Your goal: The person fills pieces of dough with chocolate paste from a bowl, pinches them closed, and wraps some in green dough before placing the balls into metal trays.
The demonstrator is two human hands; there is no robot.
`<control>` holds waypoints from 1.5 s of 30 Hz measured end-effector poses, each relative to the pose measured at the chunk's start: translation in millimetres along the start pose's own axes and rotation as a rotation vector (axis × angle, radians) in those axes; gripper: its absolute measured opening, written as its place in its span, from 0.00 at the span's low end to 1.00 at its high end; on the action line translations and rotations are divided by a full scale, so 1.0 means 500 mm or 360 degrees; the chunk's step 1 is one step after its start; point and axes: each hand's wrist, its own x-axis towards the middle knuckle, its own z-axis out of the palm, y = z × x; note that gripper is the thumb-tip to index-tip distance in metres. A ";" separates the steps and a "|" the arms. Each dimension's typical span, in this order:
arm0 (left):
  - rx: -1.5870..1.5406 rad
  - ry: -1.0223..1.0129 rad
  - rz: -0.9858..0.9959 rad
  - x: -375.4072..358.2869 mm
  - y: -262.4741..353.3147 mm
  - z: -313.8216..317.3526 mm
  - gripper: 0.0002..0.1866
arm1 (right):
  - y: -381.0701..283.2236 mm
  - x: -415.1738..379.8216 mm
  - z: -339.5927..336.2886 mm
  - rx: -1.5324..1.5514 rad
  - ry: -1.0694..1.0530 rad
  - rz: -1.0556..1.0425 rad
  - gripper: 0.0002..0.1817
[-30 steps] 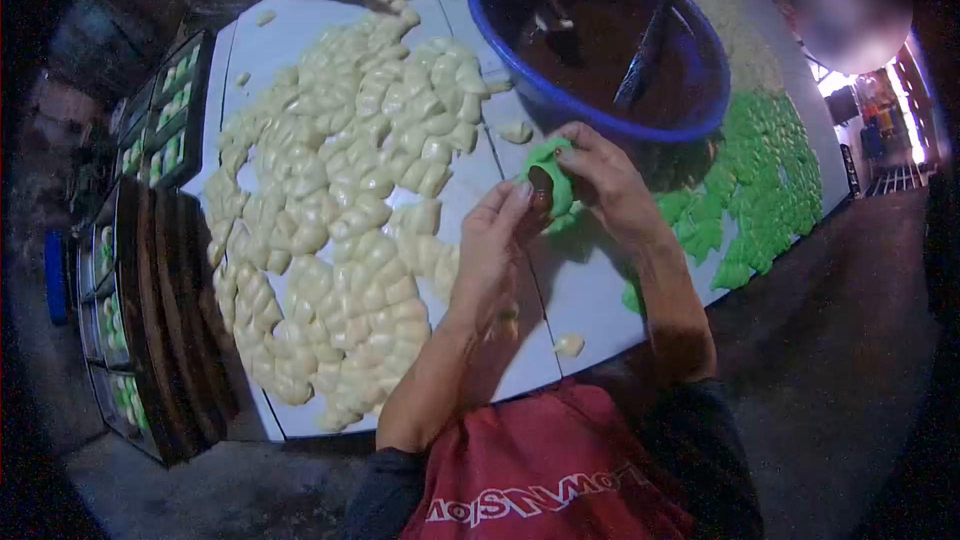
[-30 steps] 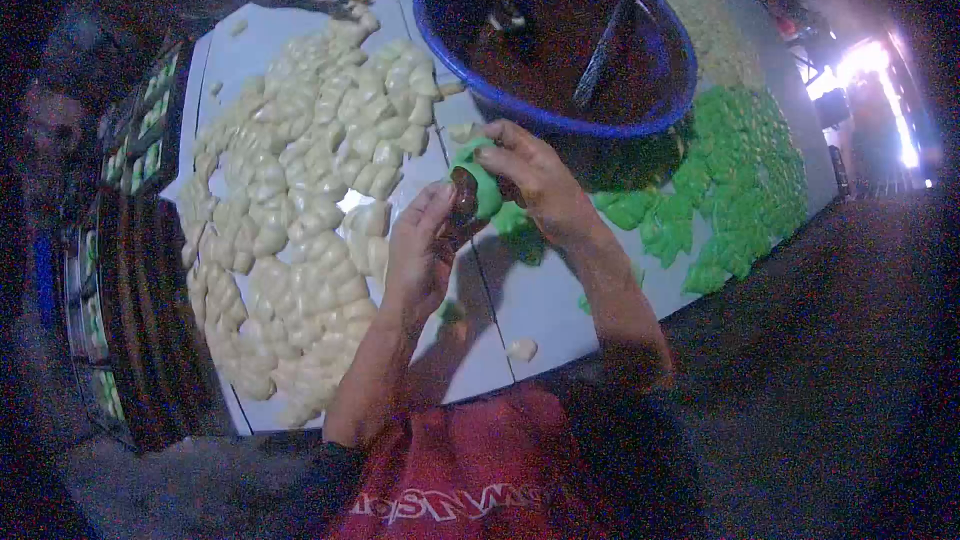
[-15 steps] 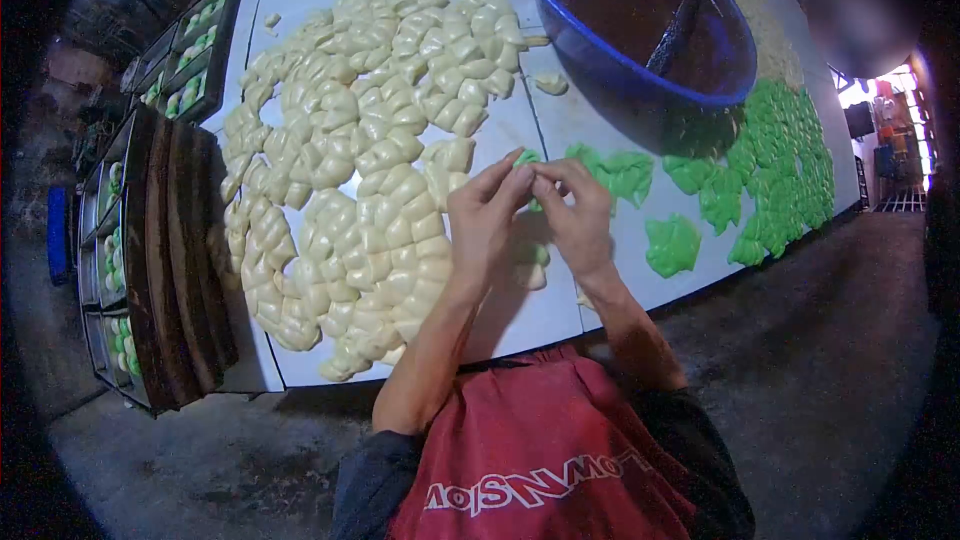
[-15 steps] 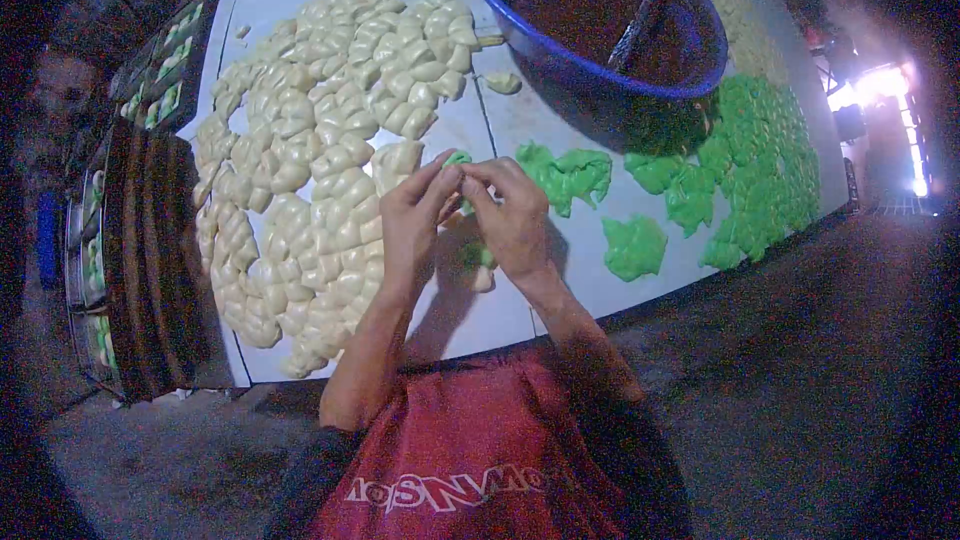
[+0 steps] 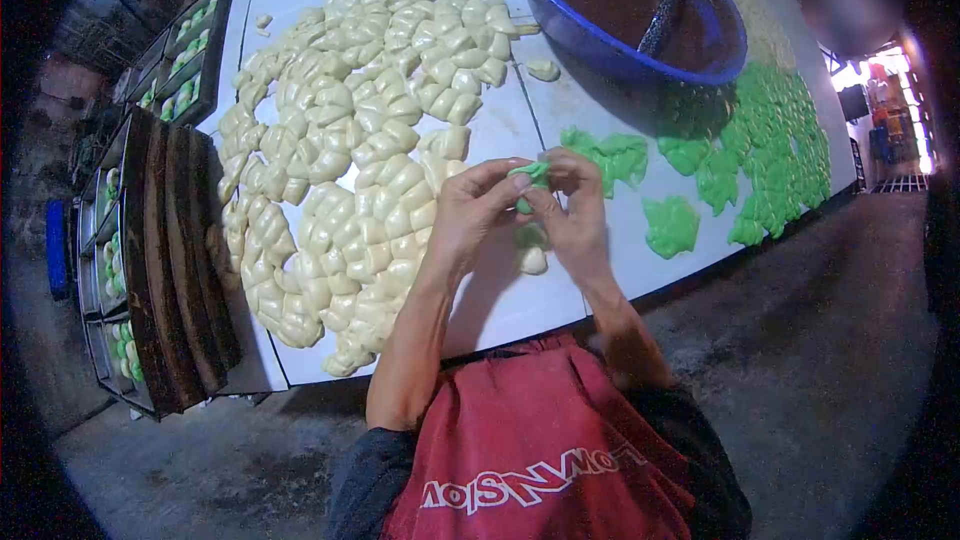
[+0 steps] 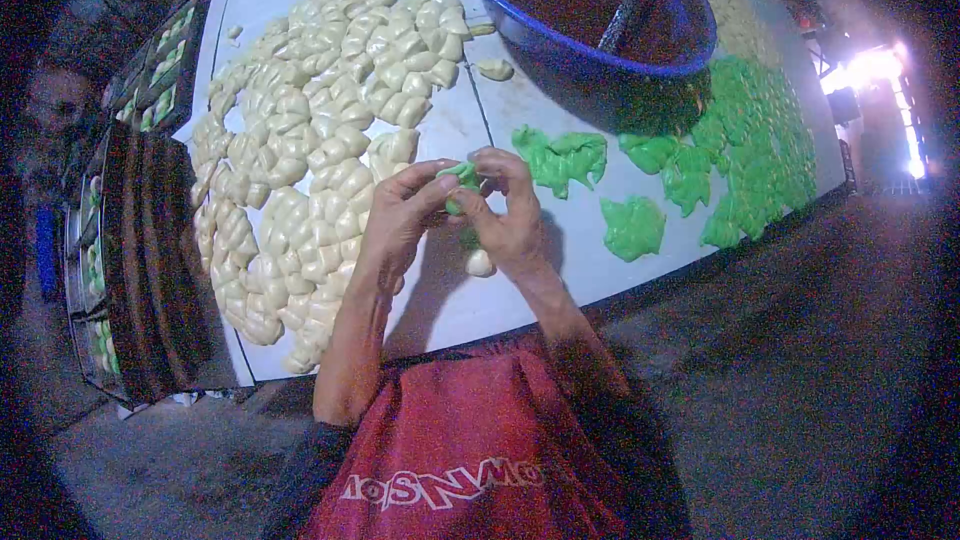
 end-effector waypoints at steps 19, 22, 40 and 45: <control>0.0089 0.0230 -0.0019 -0.017 -0.053 -0.007 0.13 | -0.002 -0.033 -0.025 -0.0623 -0.0283 0.0112 0.12; -0.0109 0.0176 -0.0034 -0.039 -0.059 -0.002 0.14 | -0.036 -0.045 -0.036 -0.0663 -0.0362 0.0137 0.13; 0.1111 0.0250 0.0011 -0.192 -0.148 -0.004 0.35 | -0.035 -0.176 -0.103 -0.0813 -0.0526 0.0918 0.12; 0.1153 0.0344 0.0021 -0.173 -0.153 0.025 0.35 | -0.040 -0.053 -0.096 -0.0917 -0.0657 0.0484 0.14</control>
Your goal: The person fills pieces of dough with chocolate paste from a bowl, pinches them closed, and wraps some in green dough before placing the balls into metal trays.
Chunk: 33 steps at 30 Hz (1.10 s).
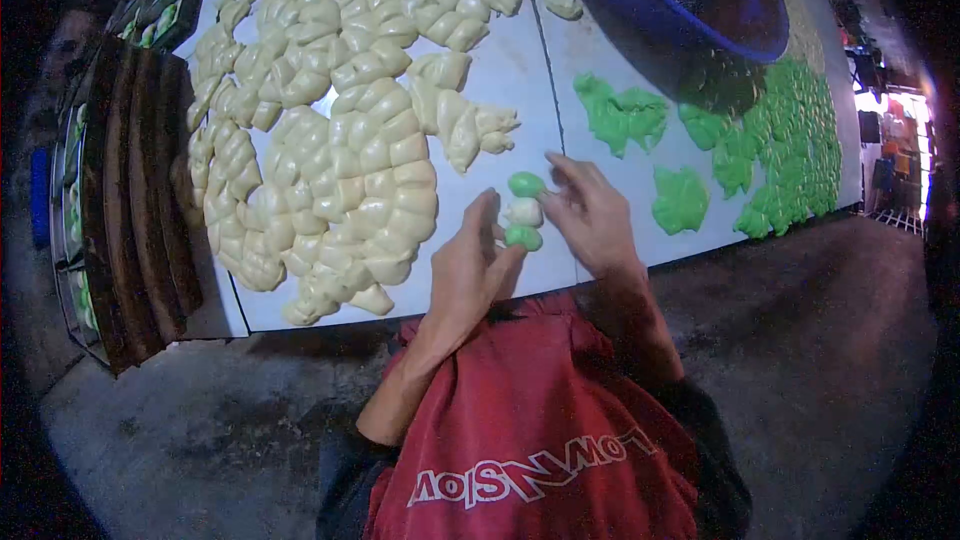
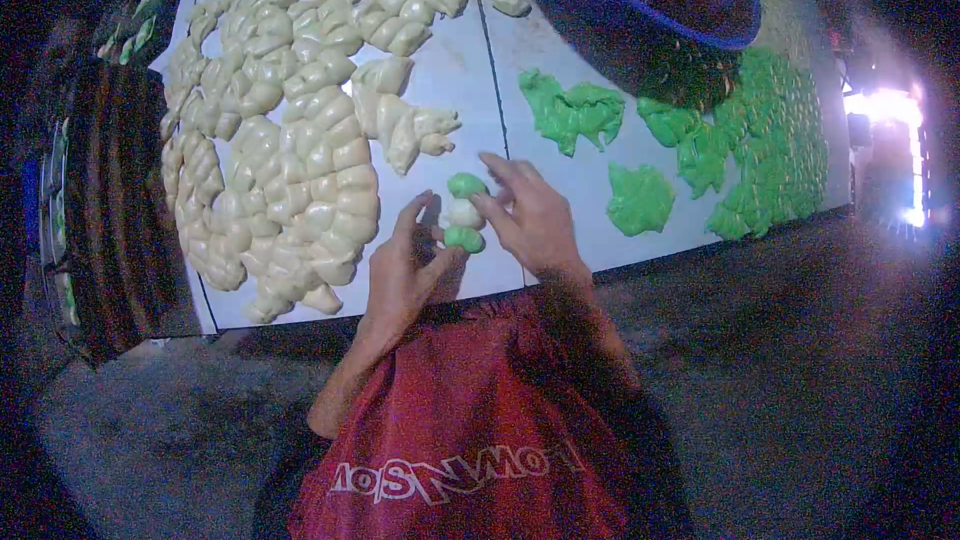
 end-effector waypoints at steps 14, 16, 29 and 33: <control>0.0229 0.0373 0.0097 0.020 -0.030 0.092 0.27 | -0.015 0.057 -0.019 -0.0100 -0.0752 -0.0135 0.14; 0.0043 0.0465 0.0193 0.013 -0.030 0.088 0.24 | 0.011 0.046 -0.016 -0.0079 -0.0729 -0.0255 0.15; 0.0392 0.1027 0.0470 0.002 0.079 -0.415 0.24 | -0.414 0.266 0.168 0.0246 -0.0853 -0.0503 0.17; 0.0721 0.1225 0.0496 0.020 0.129 -0.688 0.28 | -0.606 0.423 0.318 0.0729 -0.0783 -0.0939 0.19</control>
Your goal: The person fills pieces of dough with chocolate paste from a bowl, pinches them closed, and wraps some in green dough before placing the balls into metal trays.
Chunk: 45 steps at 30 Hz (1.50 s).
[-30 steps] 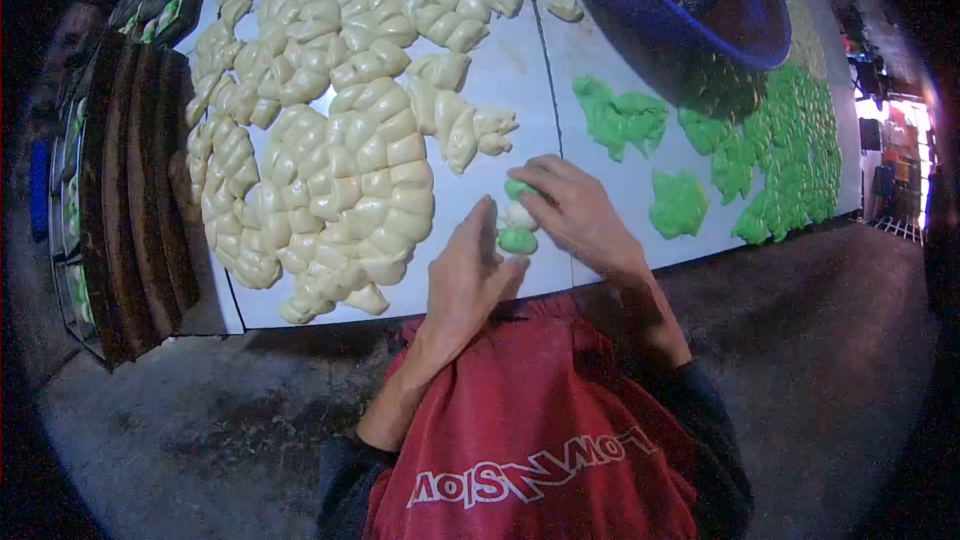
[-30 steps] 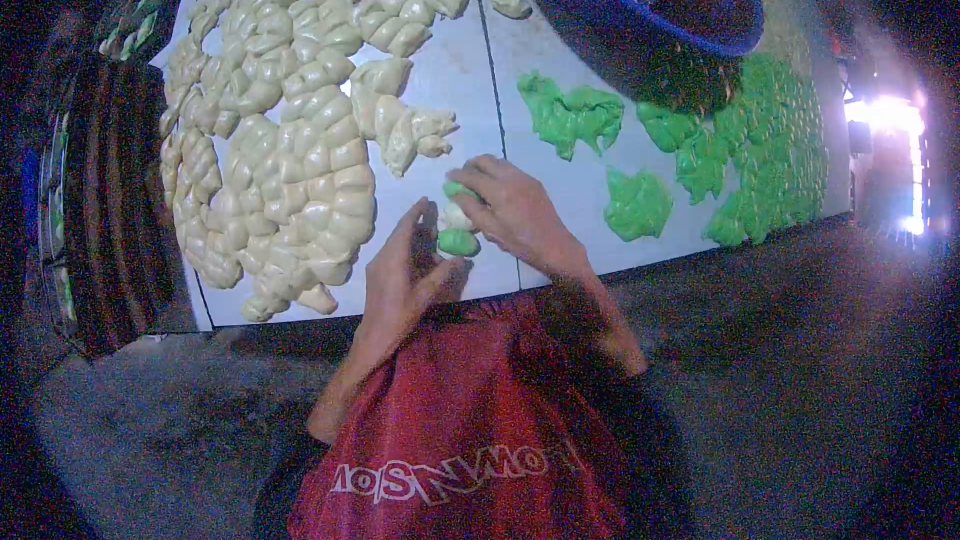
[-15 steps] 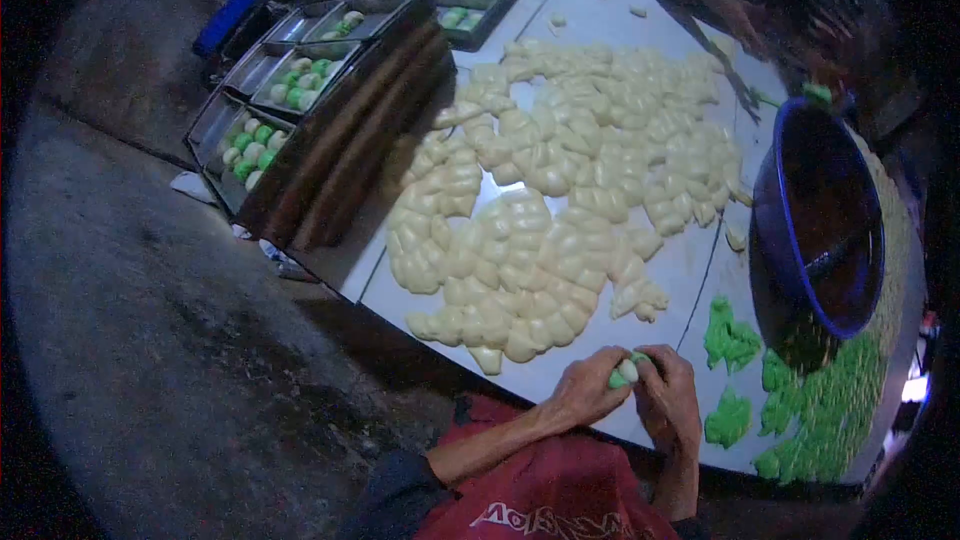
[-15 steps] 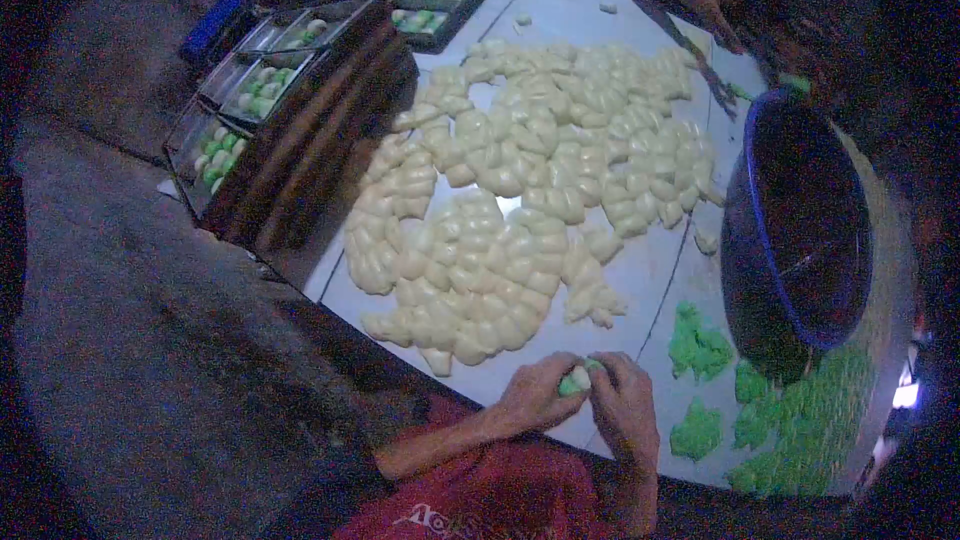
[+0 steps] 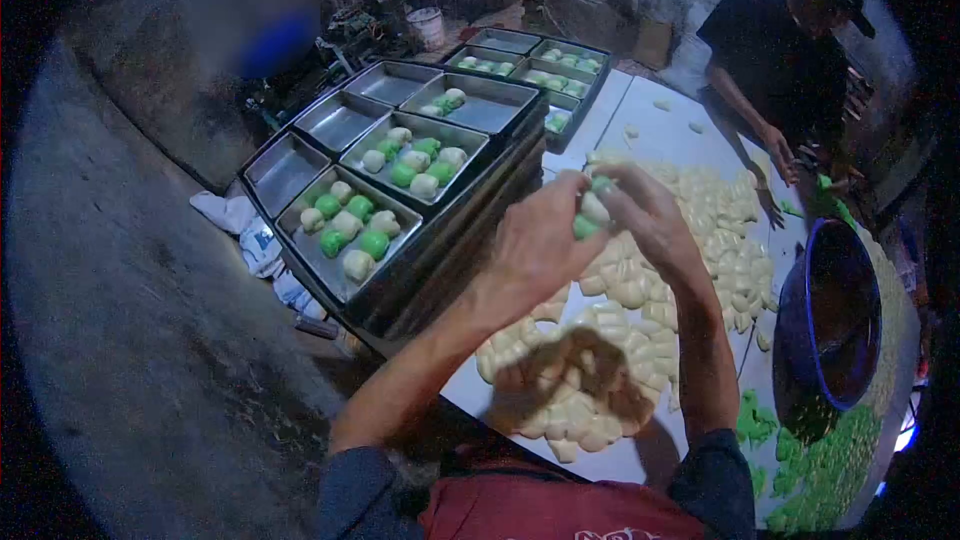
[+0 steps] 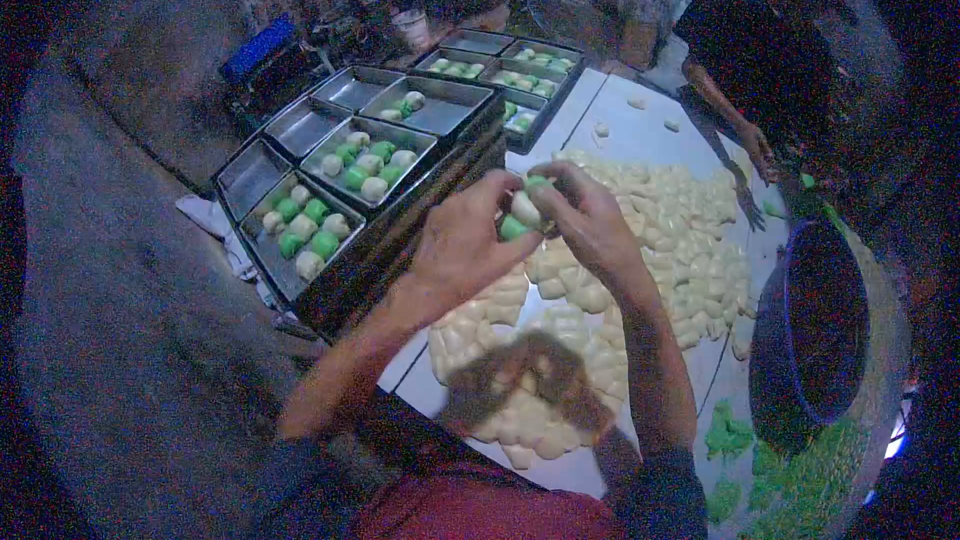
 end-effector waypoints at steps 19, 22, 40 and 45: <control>0.0493 -0.0758 -0.0271 0.408 -0.485 -0.205 0.23 | 0.138 0.574 0.244 -0.1318 -0.0441 -0.0376 0.12; 0.0458 -0.0821 -0.0174 0.393 -0.494 -0.182 0.20 | 0.154 0.566 0.260 -0.1351 -0.0600 -0.0366 0.15; 0.0571 -0.0701 0.0091 0.218 -0.209 -0.371 0.30 | 0.017 -0.152 -0.150 -0.0906 0.0432 0.0111 0.18; 0.0387 -0.0579 -0.0142 0.035 -0.111 -0.398 0.28 | 0.122 -0.541 -0.219 -0.0917 0.0824 0.1012 0.20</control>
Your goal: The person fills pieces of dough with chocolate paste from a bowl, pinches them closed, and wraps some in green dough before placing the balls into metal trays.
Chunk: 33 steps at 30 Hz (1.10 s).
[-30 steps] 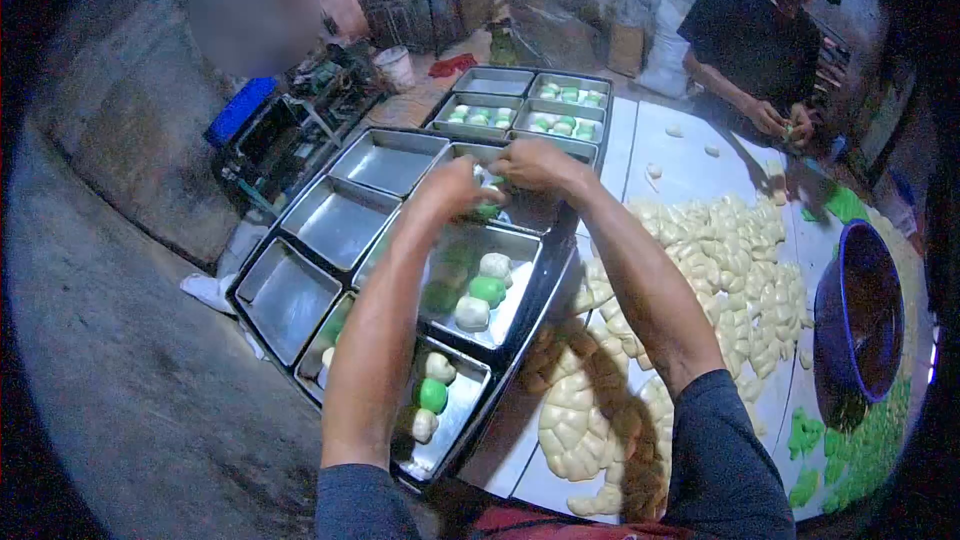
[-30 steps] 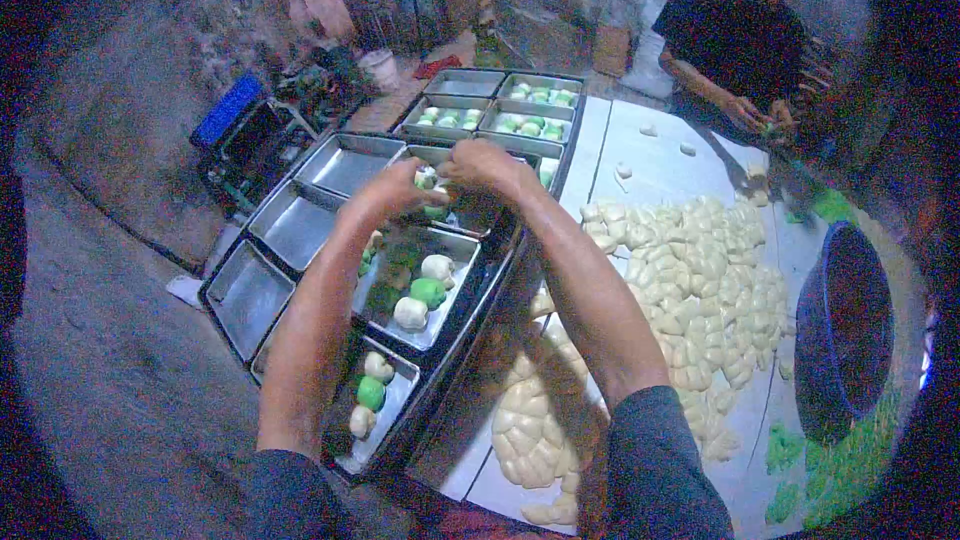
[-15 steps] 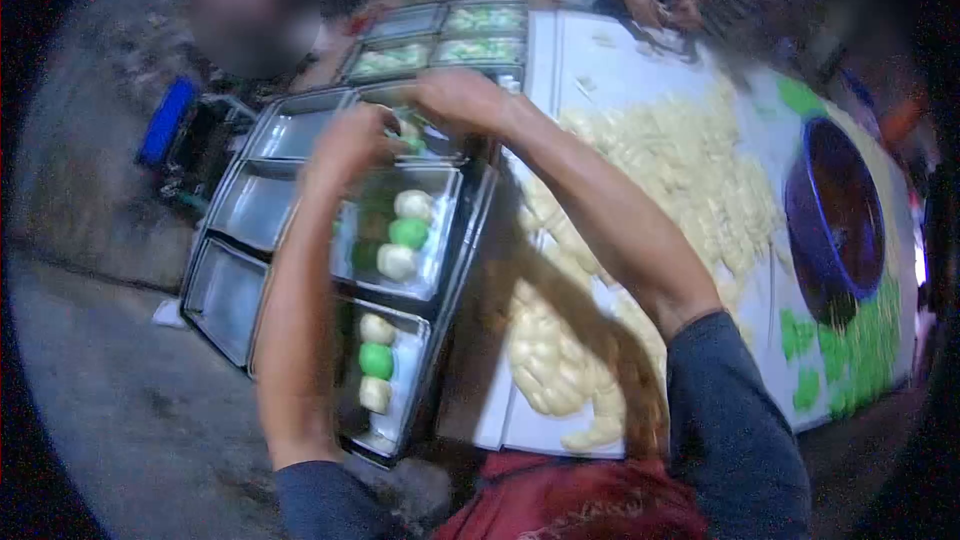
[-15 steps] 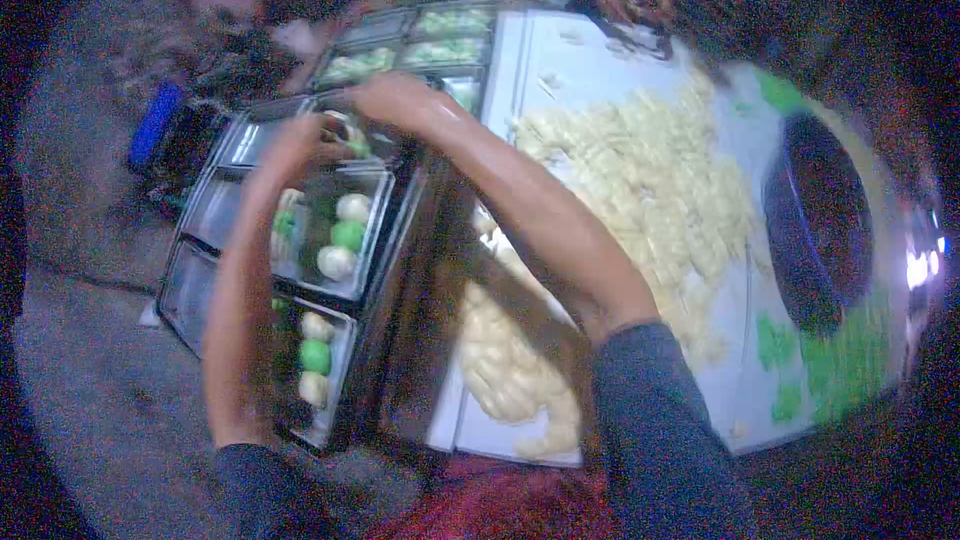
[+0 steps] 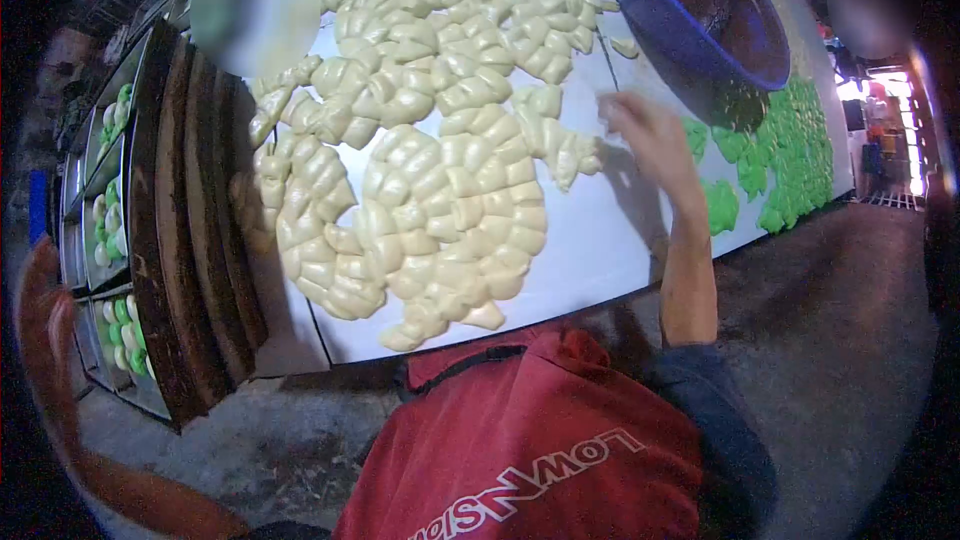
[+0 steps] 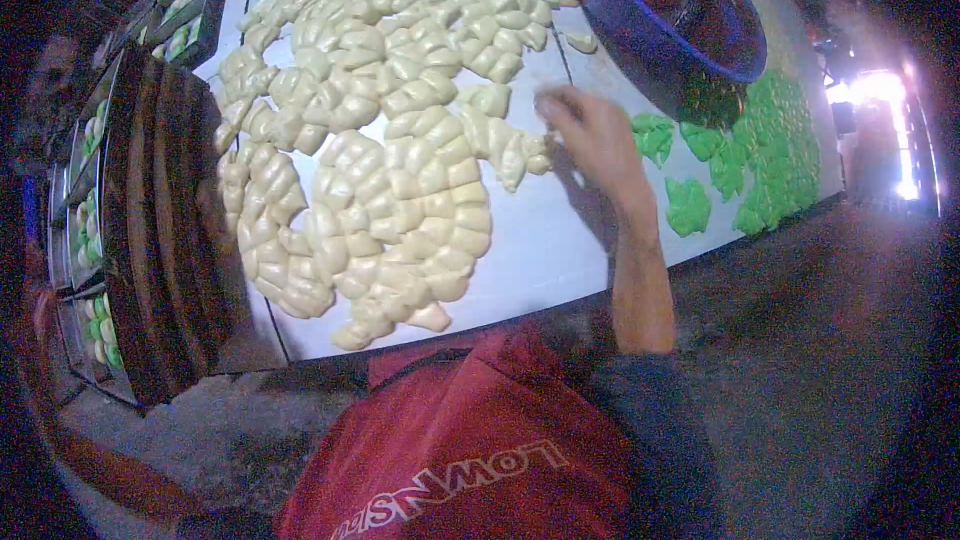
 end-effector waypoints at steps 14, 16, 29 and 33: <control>-0.0387 -0.0550 0.0665 -0.022 0.408 0.714 0.24 | 0.131 -0.069 0.034 -0.0370 0.0043 -0.0702 0.24; -0.0412 -0.0522 0.0758 -0.002 0.447 0.771 0.25 | 0.131 -0.053 0.031 -0.0236 -0.0026 -0.0804 0.21; -0.0356 -0.0388 0.1175 0.056 0.490 0.904 0.09 | 0.140 -0.071 0.015 0.1066 -0.0412 0.0254 0.15; -0.0400 -0.0272 0.1288 0.057 0.480 0.926 0.08 | 0.129 -0.073 0.005 0.1162 -0.0526 0.0386 0.10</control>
